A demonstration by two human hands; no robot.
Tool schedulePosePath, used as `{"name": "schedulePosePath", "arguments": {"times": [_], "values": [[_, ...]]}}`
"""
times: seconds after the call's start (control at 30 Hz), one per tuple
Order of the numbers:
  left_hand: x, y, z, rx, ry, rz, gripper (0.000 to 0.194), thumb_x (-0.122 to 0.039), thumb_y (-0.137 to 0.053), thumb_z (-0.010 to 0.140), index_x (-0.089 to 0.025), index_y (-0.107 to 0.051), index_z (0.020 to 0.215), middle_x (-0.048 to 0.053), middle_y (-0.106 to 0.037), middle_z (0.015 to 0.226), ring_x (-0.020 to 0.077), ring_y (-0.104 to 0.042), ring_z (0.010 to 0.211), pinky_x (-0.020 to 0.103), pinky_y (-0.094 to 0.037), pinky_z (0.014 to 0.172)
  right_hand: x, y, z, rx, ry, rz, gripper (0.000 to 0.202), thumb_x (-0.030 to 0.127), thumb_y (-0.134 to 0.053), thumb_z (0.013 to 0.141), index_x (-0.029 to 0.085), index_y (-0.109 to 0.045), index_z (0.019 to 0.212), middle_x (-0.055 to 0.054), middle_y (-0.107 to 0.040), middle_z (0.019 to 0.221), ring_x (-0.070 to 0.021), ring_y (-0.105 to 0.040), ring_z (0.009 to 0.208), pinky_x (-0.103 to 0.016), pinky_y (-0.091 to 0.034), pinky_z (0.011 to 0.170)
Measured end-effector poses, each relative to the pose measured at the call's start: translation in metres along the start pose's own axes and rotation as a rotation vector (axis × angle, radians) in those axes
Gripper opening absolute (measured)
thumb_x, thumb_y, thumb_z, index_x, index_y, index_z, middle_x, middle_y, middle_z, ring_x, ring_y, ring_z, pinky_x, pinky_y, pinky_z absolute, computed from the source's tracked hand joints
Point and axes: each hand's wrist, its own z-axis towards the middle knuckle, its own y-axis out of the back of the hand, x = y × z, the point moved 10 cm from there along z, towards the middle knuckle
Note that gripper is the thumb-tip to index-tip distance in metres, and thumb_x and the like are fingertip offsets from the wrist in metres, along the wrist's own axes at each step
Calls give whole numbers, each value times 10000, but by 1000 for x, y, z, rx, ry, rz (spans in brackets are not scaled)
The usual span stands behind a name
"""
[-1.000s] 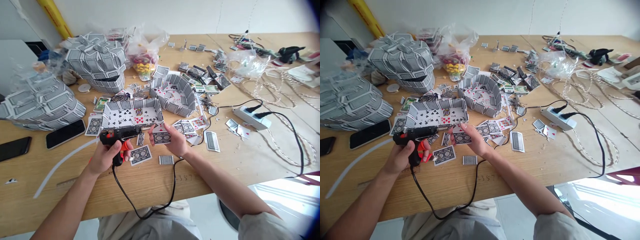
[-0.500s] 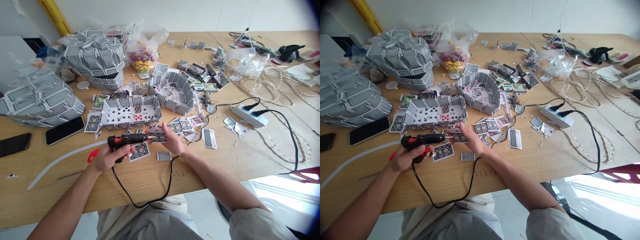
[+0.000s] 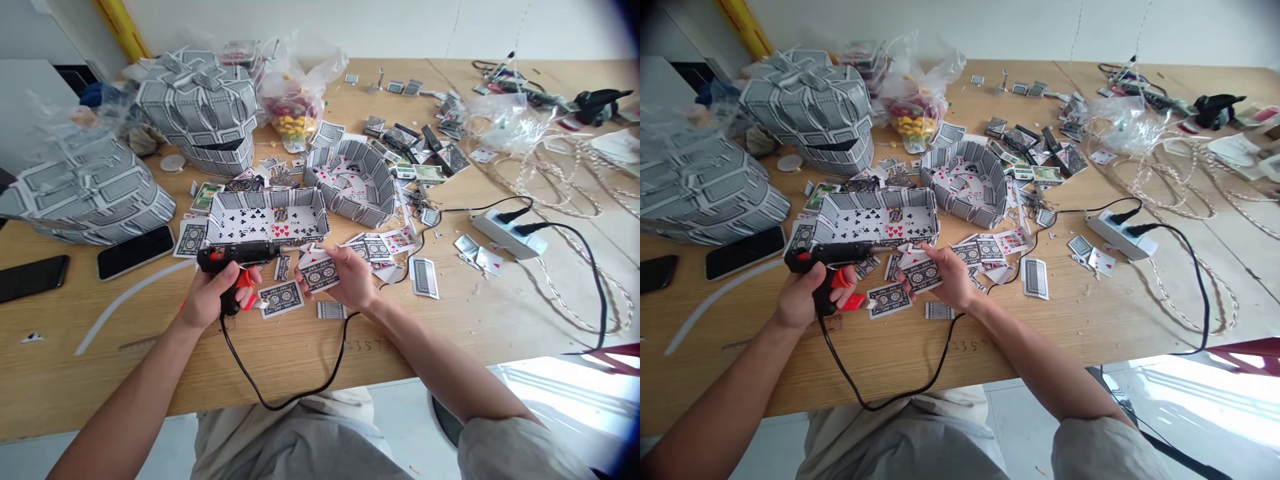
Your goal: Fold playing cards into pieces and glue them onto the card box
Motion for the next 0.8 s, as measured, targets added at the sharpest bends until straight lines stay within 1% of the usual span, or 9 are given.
{"name": "schedulePosePath", "arguments": {"times": [0.1, 0.2, 0.27, 0.33, 0.43, 0.53, 0.6, 0.7, 0.8], "values": [[-6, 1, 3, -67, -48, -8, 624, -774, -747, 838, -150, -753, 854, -2, -525, 465, 170, -532, 424, 274, -407, 414, -3, -3, -1, -7, -48, -26, 374, 569, -671, 838, 213, -662, 951, -111, -760, 921, -281, -681, 787, -395, -556, 672], [-10, 5, 5, -133, -94, -11, 607, -761, -742, 858, -156, -735, 915, 0, -579, 511, 165, -561, 449, 270, -442, 451, -8, -8, -2, 22, -101, -38, 391, 558, -693, 885, 191, -690, 1021, -113, -776, 980, -290, -728, 871, -436, -595, 790], [-12, 8, 4, -165, -120, -8, 560, -708, -781, 858, -160, -728, 958, 2, -615, 567, 157, -581, 493, 277, -480, 505, -11, -13, -5, 69, -132, -9, 389, 530, -749, 889, 190, -692, 1070, -110, -786, 1031, -297, -757, 948, -470, -608, 881], [-12, 10, 2, -175, -131, 13, 474, -590, -862, 837, -169, -728, 1012, -4, -638, 622, 147, -592, 549, 276, -501, 564, -15, -17, -8, 118, -153, 28, 403, 485, -819, 876, 201, -689, 1130, -103, -794, 1087, -288, -771, 1022, -484, -599, 968], [-9, 8, 0, -161, -105, 54, 398, -417, -923, 807, -184, -738, 1071, -8, -660, 670, 142, -594, 590, 277, -499, 598, -19, -22, -11, 183, -158, 27, 509, 431, -908, 828, 202, -694, 1229, -119, -790, 1194, -275, -763, 1132, -480, -564, 1070], [-12, 6, -2, -138, -124, 13, 362, -493, -839, 872, -172, -750, 1015, -10, -610, 582, 136, -534, 516, 273, -432, 529, -21, -27, -12, 251, -145, 0, 616, 439, -953, 785, 190, -709, 1293, -158, -767, 1288, -289, -729, 1230, -493, -539, 1116], [-20, 10, -3, -141, -169, -16, 376, -542, -794, 894, -173, -749, 949, -14, -573, 528, 127, -493, 463, 265, -381, 491, -21, -27, -11, 269, -133, -11, 639, 452, -975, 755, 188, -729, 1284, -164, -770, 1289, -297, -720, 1248, -498, -540, 1116], [-32, 21, -1, -134, -219, 10, 361, -536, -825, 867, -181, -759, 881, -5, -584, 515, 127, -496, 432, 268, -362, 471, -21, -22, -9, 245, -138, -14, 647, 456, -1011, 697, 185, -764, 1229, -157, -778, 1281, -306, -724, 1245, -502, -536, 1127], [-38, 26, 0, -44, -231, 57, 365, -541, -855, 832, -180, -800, 847, 14, -597, 500, 141, -513, 411, 280, -353, 451, -21, -18, -8, 223, -144, -6, 648, 423, -1026, 675, 184, -772, 1221, -150, -773, 1298, -306, -720, 1256, -492, -536, 1132]]}}
